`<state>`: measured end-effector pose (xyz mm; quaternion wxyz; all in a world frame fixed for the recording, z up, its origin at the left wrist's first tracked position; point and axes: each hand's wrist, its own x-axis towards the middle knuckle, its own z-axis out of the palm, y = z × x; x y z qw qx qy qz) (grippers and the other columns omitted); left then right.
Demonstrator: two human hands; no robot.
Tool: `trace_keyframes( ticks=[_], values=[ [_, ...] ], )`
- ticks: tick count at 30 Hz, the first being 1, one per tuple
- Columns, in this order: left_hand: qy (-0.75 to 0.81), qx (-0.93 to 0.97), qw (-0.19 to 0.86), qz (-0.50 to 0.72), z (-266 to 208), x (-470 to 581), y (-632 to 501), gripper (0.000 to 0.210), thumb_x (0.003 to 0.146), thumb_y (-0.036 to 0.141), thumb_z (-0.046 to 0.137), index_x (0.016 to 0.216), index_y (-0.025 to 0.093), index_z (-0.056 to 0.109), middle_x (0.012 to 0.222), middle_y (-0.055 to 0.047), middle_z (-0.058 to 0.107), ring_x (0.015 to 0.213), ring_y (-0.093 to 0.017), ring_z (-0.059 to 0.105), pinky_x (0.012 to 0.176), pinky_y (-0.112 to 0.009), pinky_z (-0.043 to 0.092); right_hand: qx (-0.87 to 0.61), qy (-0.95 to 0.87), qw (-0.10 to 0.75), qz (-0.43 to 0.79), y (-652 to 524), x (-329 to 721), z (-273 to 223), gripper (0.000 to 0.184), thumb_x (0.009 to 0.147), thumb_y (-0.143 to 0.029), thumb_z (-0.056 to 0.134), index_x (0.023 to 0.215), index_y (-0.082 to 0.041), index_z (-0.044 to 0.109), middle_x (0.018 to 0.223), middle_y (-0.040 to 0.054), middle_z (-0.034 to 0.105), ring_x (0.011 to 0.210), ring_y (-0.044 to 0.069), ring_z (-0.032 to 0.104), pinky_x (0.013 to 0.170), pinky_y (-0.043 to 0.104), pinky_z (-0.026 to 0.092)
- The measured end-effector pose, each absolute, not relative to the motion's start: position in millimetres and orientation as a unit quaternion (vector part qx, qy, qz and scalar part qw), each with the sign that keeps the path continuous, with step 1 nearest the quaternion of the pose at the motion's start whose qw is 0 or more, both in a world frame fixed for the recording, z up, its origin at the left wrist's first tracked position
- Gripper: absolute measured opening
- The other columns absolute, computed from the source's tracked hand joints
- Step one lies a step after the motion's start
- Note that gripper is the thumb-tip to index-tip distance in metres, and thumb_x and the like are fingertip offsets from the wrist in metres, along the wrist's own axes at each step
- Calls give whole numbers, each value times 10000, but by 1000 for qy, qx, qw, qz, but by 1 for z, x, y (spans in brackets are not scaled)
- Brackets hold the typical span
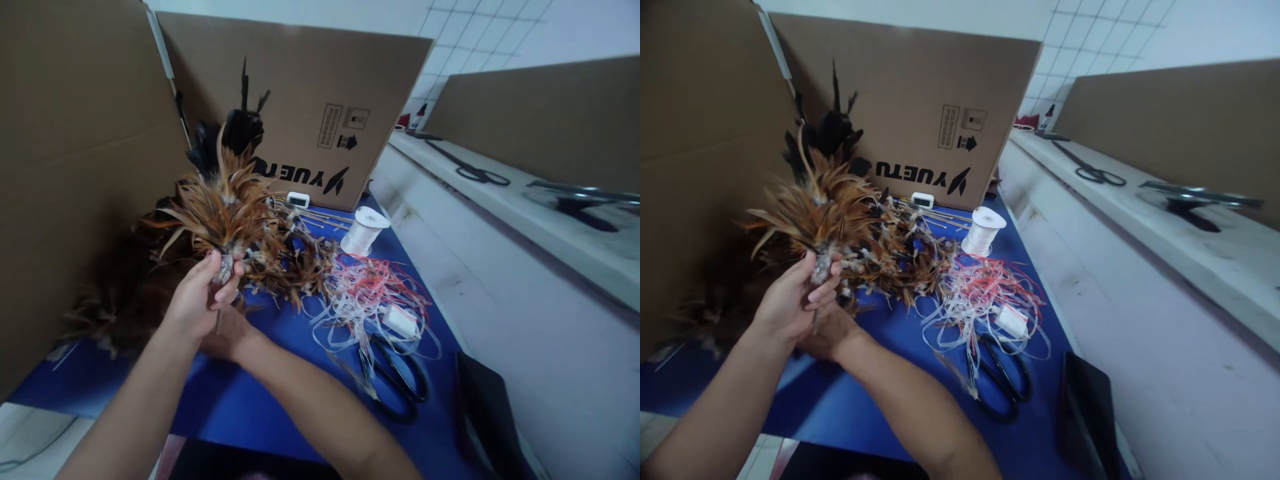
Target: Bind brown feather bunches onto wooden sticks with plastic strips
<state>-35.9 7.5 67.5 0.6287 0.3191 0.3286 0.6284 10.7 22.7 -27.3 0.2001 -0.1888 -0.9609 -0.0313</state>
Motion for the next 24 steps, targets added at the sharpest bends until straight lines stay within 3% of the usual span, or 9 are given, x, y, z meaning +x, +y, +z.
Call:
trace_keyframes(
  ticks=[2, 5, 8, 13, 18, 24],
  values=[
    [320, 319, 639, 623, 63, -35, 13, 279, 810, 335, 642, 918, 78, 643, 682, -22, 593, 351, -4, 337, 282, -107, 247, -138, -969, 194, -60, 16, 33, -25, 142, 875, -176, 531, 889, -204, 669, 963, 39, 681, 1067, 214, 548, 974, 386, 432],
    [311, 323, 641, 623, 59, -31, 21, 291, 805, 341, 653, 923, 75, 640, 678, -17, 583, 359, -4, 340, 291, -107, 254, -103, -965, 224, -88, 3, 72, -21, 205, 897, -186, 488, 1036, -210, 637, 1101, 51, 646, 1155, 275, 484, 1047, 545, 305],
    [313, 319, 637, 628, 56, -24, 28, 291, 776, 344, 686, 886, 79, 638, 665, -16, 577, 362, -5, 342, 298, -107, 248, -142, -958, 239, -74, -11, 104, -19, 225, 925, -180, 437, 1063, -197, 614, 1169, 76, 616, 1164, 241, 468, 1023, 491, 333],
    [334, 341, 591, 650, 48, -9, 37, 308, 701, 363, 753, 771, 109, 592, 652, -16, 592, 371, -15, 375, 317, -119, 237, -262, -926, 271, -9, -20, 132, -25, 221, 903, -154, 473, 1079, -178, 604, 1003, 76, 651, 1025, 201, 520, 997, 417, 356],
    [368, 374, 518, 676, 36, 2, 39, 281, 713, 354, 736, 703, 153, 538, 678, -4, 615, 387, -29, 412, 335, -138, 250, -371, -865, 334, 46, -9, 143, -35, 192, 895, -136, 463, 934, -170, 647, 856, 61, 640, 864, 192, 545, 837, 366, 424],
    [384, 375, 441, 719, 34, 0, 31, 253, 695, 326, 757, 686, 167, 560, 669, 3, 621, 390, -30, 418, 341, -149, 237, -409, -817, 401, 65, 1, 150, -34, 232, 892, -115, 444, 963, -171, 659, 883, 71, 662, 888, 199, 568, 844, 370, 448]
  ],
)
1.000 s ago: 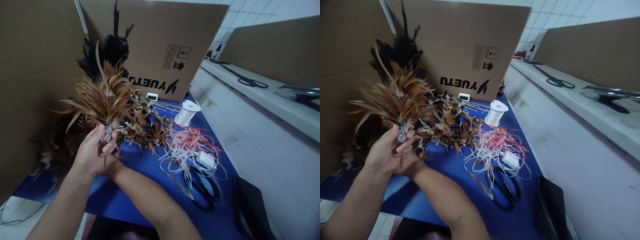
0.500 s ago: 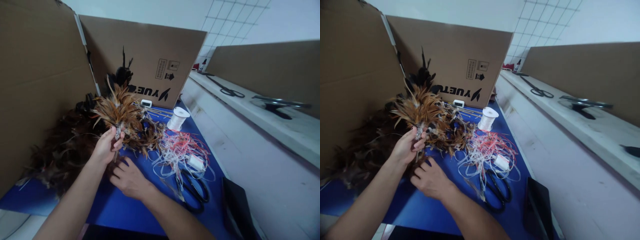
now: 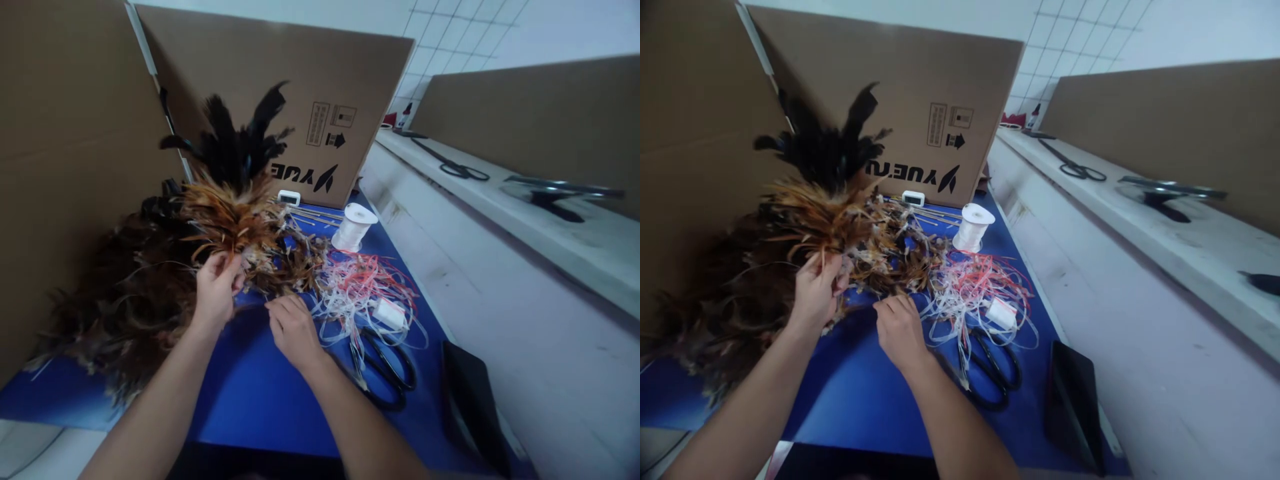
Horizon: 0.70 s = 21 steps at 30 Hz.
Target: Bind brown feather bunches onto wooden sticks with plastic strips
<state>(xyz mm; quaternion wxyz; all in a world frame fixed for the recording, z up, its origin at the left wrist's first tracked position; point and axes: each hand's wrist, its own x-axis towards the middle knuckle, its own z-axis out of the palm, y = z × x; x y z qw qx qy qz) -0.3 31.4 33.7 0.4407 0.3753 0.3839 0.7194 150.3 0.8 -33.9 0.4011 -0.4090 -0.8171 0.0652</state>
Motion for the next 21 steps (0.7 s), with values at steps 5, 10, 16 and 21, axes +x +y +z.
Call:
trace_keyframes(
  ticks=[5, 10, 16, 21],
  values=[
    [353, 366, 399, 763, 52, -13, 17, 215, 716, 270, 747, 671, 188, 553, 657, 13, 627, 390, -44, 425, 356, -165, 254, -423, -788, 426, 135, 0, 147, -32, 247, 873, -99, 459, 983, -181, 664, 906, 66, 665, 888, 187, 585, 846, 340, 482],
    [318, 375, 393, 777, 62, -25, 8, 143, 771, 222, 693, 696, 211, 572, 697, 19, 648, 391, -50, 434, 358, -174, 258, -428, -801, 390, 155, 4, 134, -32, 194, 848, -108, 524, 960, -176, 667, 945, 61, 643, 916, 186, 566, 866, 320, 464],
    [310, 372, 427, 763, 61, -29, 9, 192, 744, 293, 728, 684, 211, 566, 702, 16, 654, 380, -45, 437, 350, -173, 252, -390, -875, 273, 84, 11, 105, -25, 307, 853, -158, 552, 1148, -225, 602, 1091, 54, 613, 998, 211, 503, 859, 347, 406],
    [312, 359, 430, 767, 58, -30, 12, 235, 696, 301, 764, 667, 192, 558, 677, 6, 661, 356, -45, 429, 336, -171, 254, -405, -887, 218, 41, 20, 94, -26, 155, 907, -252, 508, 891, -209, 657, 874, 48, 613, 881, 213, 493, 772, 353, 378]
  ],
)
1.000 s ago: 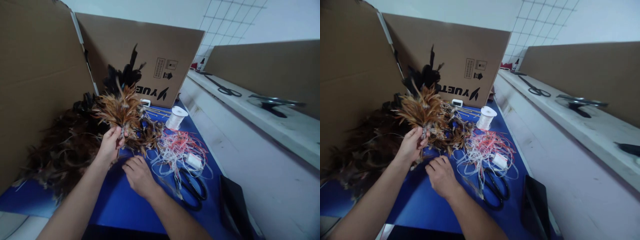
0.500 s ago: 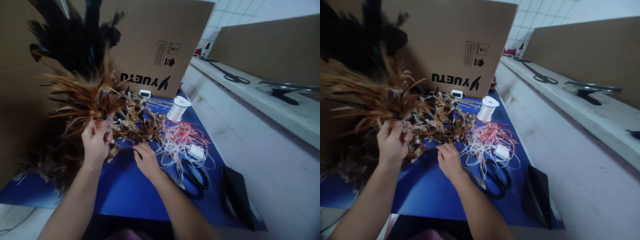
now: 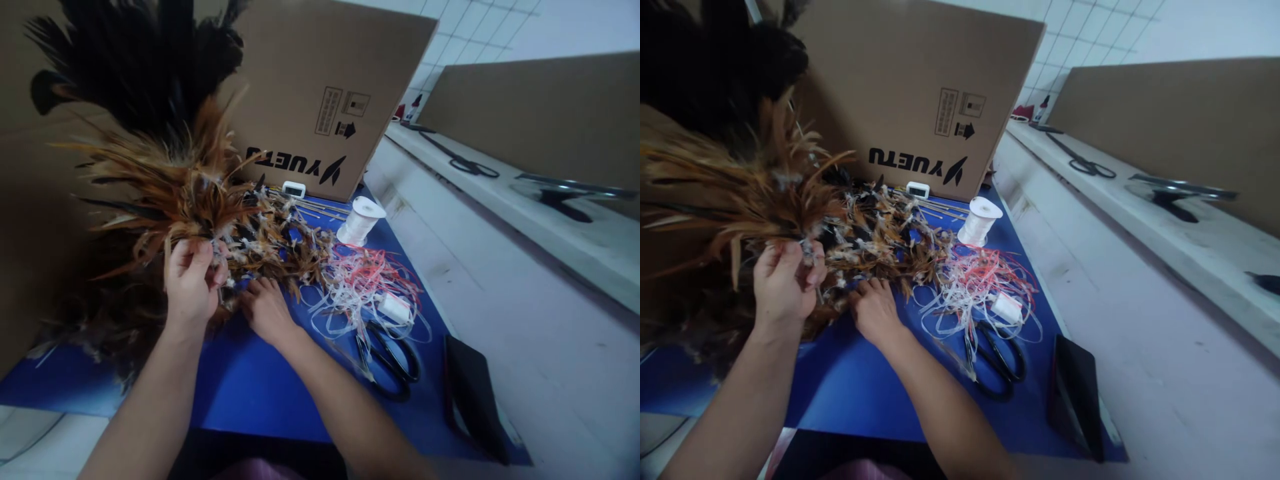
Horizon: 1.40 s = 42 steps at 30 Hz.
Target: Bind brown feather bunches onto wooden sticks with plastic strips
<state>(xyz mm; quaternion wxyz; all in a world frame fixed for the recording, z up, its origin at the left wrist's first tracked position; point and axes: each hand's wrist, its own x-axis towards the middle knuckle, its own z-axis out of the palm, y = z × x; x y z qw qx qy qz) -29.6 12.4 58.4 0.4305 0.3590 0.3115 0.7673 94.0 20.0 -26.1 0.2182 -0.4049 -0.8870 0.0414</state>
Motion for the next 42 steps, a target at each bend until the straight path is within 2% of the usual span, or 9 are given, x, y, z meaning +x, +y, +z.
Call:
trace_keyframes(
  ticks=[9, 12, 16, 19, 25, 28, 33, 38, 42],
  values=[
    [323, 343, 501, 726, 47, -28, 22, 277, 705, 321, 749, 675, 171, 518, 651, -7, 639, 335, -42, 428, 312, -150, 251, -441, -837, 300, 123, 12, 149, -1, 141, 880, -162, 525, 867, -195, 661, 960, 47, 635, 961, 197, 520, 879, 352, 386],
    [336, 348, 527, 699, 42, -24, 23, 285, 702, 330, 748, 677, 169, 514, 660, -5, 634, 345, -39, 427, 318, -142, 246, -441, -843, 284, 120, 4, 164, 7, 202, 813, -98, 540, 940, -197, 661, 1058, 57, 639, 1081, 228, 497, 951, 398, 357],
    [369, 376, 507, 683, 35, -18, 24, 301, 684, 353, 760, 671, 156, 533, 671, -13, 630, 366, -36, 432, 317, -134, 224, -395, -871, 260, 130, -5, 163, 8, 446, 743, -92, 572, 1176, -201, 578, 1251, 55, 581, 1259, 237, 389, 1075, 419, 267],
    [383, 384, 488, 684, 32, -15, 24, 289, 679, 356, 766, 716, 152, 565, 670, -6, 622, 370, -21, 406, 328, -131, 222, -380, -892, 215, 122, -9, 156, 3, 352, 812, -198, 594, 1162, -221, 572, 1171, 48, 612, 1176, 229, 455, 1094, 435, 243],
    [402, 381, 484, 678, 27, -10, 27, 251, 691, 302, 761, 739, 159, 561, 596, 49, 520, 380, -10, 378, 350, -127, 221, -416, -897, 144, 35, -7, 149, -11, 194, 901, -150, 480, 1052, -194, 595, 971, 56, 610, 959, 221, 524, 891, 387, 406],
    [409, 378, 494, 668, 25, -8, 27, 250, 692, 305, 757, 741, 164, 556, 612, 45, 536, 378, -11, 385, 348, -128, 228, -464, -874, 143, 21, -6, 147, -14, 201, 914, -163, 461, 1062, -184, 595, 994, 68, 601, 935, 226, 532, 836, 377, 427],
    [421, 367, 524, 643, 25, -5, 26, 278, 688, 349, 749, 713, 154, 553, 666, 14, 589, 363, -13, 393, 316, -122, 186, -521, -842, 135, 32, -4, 148, -18, 115, 883, -220, 535, 910, -165, 632, 988, 89, 602, 943, 255, 542, 806, 388, 435],
    [428, 357, 536, 634, 25, -4, 26, 291, 697, 372, 739, 717, 149, 553, 667, 7, 588, 356, -15, 388, 307, -115, 166, -517, -834, 172, 92, 1, 155, -19, 133, 839, -98, 532, 813, -171, 639, 913, 70, 610, 884, 212, 556, 793, 337, 425],
    [430, 359, 538, 630, 25, -6, 25, 283, 707, 369, 731, 722, 148, 554, 658, 9, 584, 362, -17, 391, 308, -113, 177, -494, -803, 259, 210, 4, 165, -12, 163, 840, -82, 538, 785, -177, 658, 835, 33, 625, 802, 157, 575, 760, 275, 422]
  ],
)
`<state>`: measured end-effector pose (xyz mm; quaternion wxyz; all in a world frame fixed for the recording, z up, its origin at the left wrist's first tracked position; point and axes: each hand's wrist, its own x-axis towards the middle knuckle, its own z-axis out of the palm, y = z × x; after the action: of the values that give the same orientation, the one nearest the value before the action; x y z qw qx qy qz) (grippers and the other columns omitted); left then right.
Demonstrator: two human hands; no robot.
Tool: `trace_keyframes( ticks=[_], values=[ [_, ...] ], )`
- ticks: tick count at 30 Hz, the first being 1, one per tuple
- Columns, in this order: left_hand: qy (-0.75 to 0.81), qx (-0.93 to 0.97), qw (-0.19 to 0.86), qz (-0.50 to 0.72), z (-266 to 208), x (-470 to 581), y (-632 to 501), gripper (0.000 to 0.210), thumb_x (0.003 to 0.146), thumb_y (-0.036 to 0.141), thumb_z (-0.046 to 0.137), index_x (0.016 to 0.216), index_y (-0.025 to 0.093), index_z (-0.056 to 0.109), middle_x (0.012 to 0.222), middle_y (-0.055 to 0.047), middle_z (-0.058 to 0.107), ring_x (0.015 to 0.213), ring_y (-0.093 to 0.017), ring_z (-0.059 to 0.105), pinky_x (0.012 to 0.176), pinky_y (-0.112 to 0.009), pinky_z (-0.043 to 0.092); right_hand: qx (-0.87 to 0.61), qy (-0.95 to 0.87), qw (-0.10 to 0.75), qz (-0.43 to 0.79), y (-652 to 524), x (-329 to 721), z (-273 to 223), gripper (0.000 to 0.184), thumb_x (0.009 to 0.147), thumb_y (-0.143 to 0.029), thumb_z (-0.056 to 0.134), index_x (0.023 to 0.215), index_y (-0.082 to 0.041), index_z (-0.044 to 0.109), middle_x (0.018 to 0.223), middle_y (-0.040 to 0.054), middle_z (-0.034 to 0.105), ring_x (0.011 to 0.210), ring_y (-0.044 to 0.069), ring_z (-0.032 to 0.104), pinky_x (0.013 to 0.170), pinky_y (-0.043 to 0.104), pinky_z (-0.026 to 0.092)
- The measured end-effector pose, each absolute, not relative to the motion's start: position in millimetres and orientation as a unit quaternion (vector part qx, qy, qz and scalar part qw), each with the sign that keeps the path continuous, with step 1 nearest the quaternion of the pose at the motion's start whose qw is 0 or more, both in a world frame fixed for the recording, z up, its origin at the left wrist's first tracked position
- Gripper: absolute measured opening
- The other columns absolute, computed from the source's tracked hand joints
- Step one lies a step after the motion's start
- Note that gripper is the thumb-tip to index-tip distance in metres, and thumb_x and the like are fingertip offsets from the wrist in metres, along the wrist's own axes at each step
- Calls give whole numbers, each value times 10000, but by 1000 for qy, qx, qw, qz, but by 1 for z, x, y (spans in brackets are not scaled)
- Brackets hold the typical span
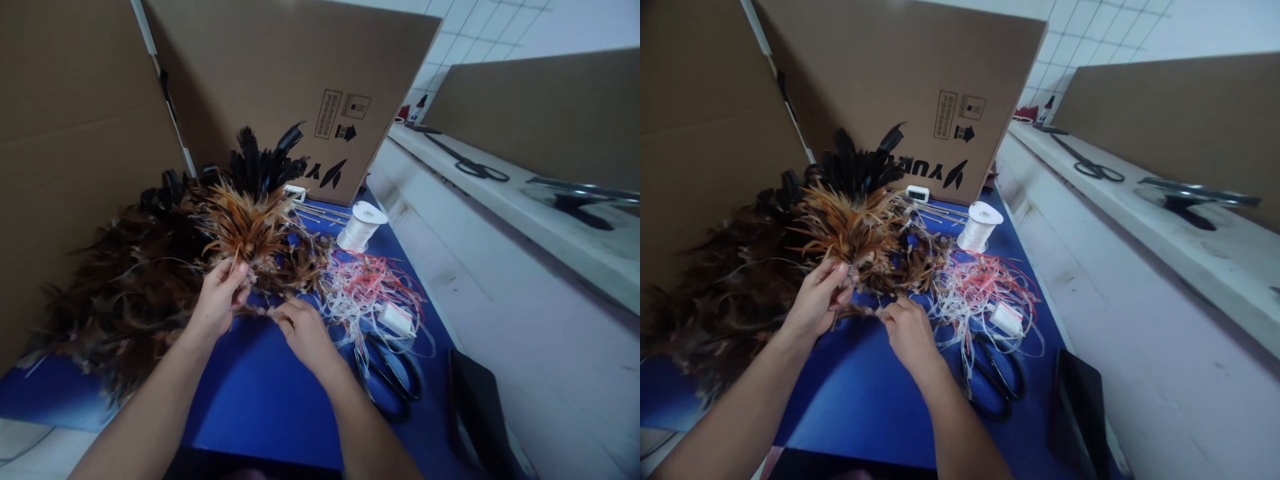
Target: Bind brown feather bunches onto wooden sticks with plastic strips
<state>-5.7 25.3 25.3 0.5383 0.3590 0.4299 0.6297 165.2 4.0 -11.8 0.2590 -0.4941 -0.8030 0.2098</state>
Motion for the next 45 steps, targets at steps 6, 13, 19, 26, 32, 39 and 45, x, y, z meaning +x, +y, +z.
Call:
trace_keyframes(
  ticks=[6, 13, 19, 26, 32, 39, 45],
  values=[
    [436, 359, 541, 624, 25, -7, 26, 277, 713, 370, 724, 742, 148, 560, 660, 12, 584, 365, -16, 395, 315, -113, 174, -481, -727, 347, 346, 6, 181, 4, 152, 879, -204, 532, 819, -197, 671, 754, -8, 637, 727, 125, 577, 688, 238, 411],
    [439, 359, 534, 627, 26, -5, 26, 278, 703, 372, 728, 737, 143, 575, 658, 5, 595, 362, -16, 389, 316, -122, 181, -450, -725, 320, 411, 4, 193, 16, 113, 844, -225, 579, 853, -210, 691, 855, 4, 666, 812, 141, 605, 769, 278, 452],
    [431, 356, 540, 629, 28, -5, 26, 269, 700, 357, 730, 716, 155, 553, 640, 13, 588, 363, -20, 388, 317, -124, 186, -473, -770, 288, 316, -1, 195, 21, 306, 751, -101, 607, 1016, -238, 677, 1052, 32, 650, 1037, 178, 577, 940, 355, 424],
    [429, 360, 536, 632, 28, -5, 26, 256, 714, 349, 718, 718, 155, 551, 643, 16, 576, 366, -21, 381, 314, -130, 194, -494, -827, 189, 189, -5, 175, 6, 174, 817, -210, 628, 985, -198, 672, 1014, 70, 648, 970, 212, 556, 911, 390, 401],
    [427, 361, 537, 632, 27, -5, 26, 252, 715, 344, 717, 716, 160, 545, 639, 15, 579, 364, -24, 382, 315, -130, 192, -492, -826, 189, 199, -4, 174, 3, 109, 830, -123, 564, 798, -183, 650, 888, 48, 633, 880, 183, 569, 835, 338, 416],
    [428, 362, 539, 629, 27, -6, 26, 238, 724, 341, 708, 723, 156, 558, 646, 9, 580, 368, -21, 380, 316, -130, 189, -452, -768, 282, 356, -1, 187, 16, 137, 765, -82, 570, 784, -196, 644, 847, 0, 629, 821, 132, 588, 774, 273, 446],
    [425, 358, 541, 632, 27, -5, 26, 245, 710, 341, 720, 713, 160, 554, 639, 12, 583, 365, -23, 380, 314, -130, 192, -390, -704, 302, 511, -6, 189, 23, 56, 774, -161, 603, 808, -187, 639, 863, 13, 669, 758, 119, 602, 691, 246, 472]
  ],
)
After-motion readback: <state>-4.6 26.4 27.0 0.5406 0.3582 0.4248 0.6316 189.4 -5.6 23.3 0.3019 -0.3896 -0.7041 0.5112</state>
